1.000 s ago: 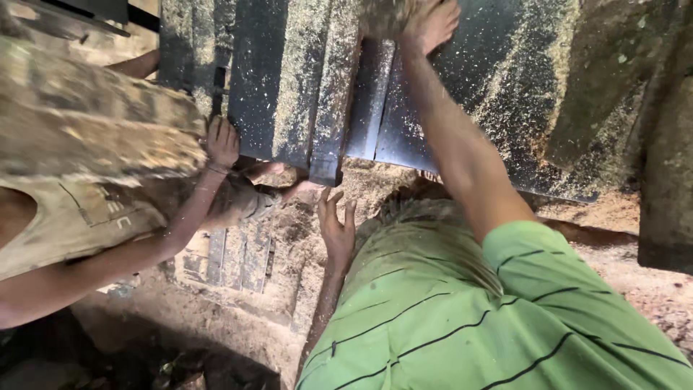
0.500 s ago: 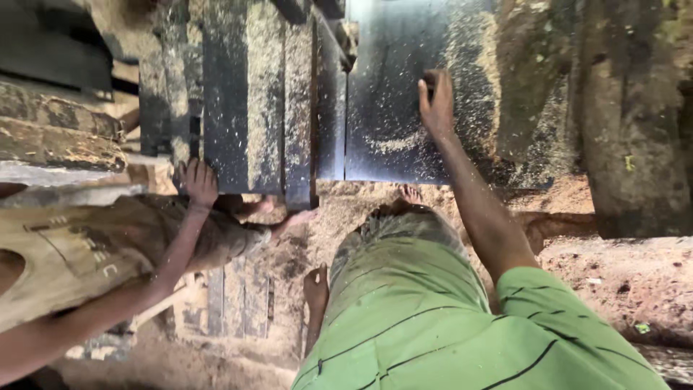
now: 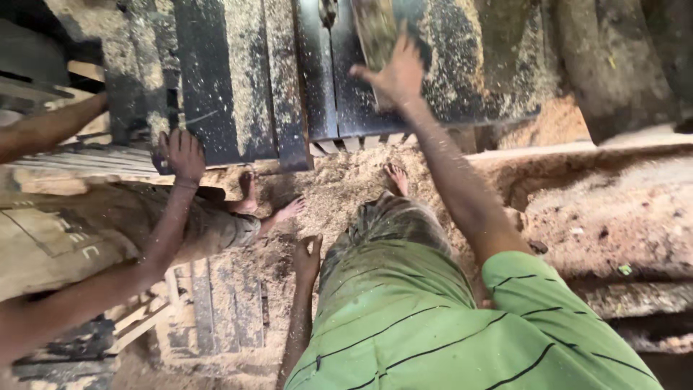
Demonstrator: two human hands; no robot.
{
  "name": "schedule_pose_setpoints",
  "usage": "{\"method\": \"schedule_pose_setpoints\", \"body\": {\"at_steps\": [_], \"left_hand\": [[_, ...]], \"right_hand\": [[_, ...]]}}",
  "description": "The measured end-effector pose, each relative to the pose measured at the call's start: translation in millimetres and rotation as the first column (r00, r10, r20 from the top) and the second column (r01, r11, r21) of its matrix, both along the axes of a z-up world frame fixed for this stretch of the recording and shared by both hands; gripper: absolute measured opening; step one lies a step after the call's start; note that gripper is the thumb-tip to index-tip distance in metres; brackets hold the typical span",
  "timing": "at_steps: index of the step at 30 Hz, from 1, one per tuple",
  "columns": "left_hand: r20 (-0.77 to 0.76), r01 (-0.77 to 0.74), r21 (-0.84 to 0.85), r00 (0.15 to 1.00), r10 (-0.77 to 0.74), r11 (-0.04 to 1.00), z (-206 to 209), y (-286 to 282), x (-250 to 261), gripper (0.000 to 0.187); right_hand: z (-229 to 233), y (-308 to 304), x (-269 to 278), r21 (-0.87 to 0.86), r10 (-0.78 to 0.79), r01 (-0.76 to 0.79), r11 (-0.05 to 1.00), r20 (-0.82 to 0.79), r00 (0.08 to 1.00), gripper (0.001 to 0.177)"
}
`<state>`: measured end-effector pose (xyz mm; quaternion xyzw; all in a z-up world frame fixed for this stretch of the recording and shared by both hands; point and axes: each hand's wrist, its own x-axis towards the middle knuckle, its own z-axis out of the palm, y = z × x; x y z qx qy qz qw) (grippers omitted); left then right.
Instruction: The person manipulates logs and wooden planks near a woodworking machine, assisting other workers to position and feed the wood through the equipment.
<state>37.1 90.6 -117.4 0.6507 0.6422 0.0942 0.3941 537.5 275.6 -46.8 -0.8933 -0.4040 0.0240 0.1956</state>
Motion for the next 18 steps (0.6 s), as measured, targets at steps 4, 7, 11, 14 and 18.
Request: {"method": "schedule_pose_setpoints", "body": {"at_steps": [4, 7, 11, 14, 18], "left_hand": [[0.138, 0.104, 0.018, 0.985, -0.105, 0.994, -19.4, -6.0, -16.5, 0.055], [0.334, 0.183, -0.26, 0.938, -0.09, 0.948, -19.7, -3.9, 7.4, 0.057], [0.645, 0.269, -0.6, 0.72, 0.257, 0.754, 28.3, -21.0, 63.7, 0.06], [0.617, 0.302, -0.683, 0.726, 0.304, 0.665, 53.6, -62.1, 67.7, 0.061], [0.697, 0.301, -0.538, 0.684, 0.215, 0.787, 69.5, -136.2, 19.4, 0.063]], "right_hand": [[34.3, -88.1, -82.2, -0.242, -0.118, 0.076, 0.967, -0.163, 0.98, 0.132], [53.9, -162.9, -138.9, -0.265, -0.172, 0.08, 0.961, -0.347, 0.922, 0.113], [45.8, -280.3, -204.0, 0.058, -0.021, 0.141, 0.988, -0.862, 0.506, 0.095], [-1.8, -363.6, -273.7, 0.022, -0.041, 0.319, 0.948, -0.981, 0.19, 0.084], [-50.8, -462.3, -318.4, 0.075, 0.058, 0.158, 0.985, -0.992, 0.111, 0.073]]}}
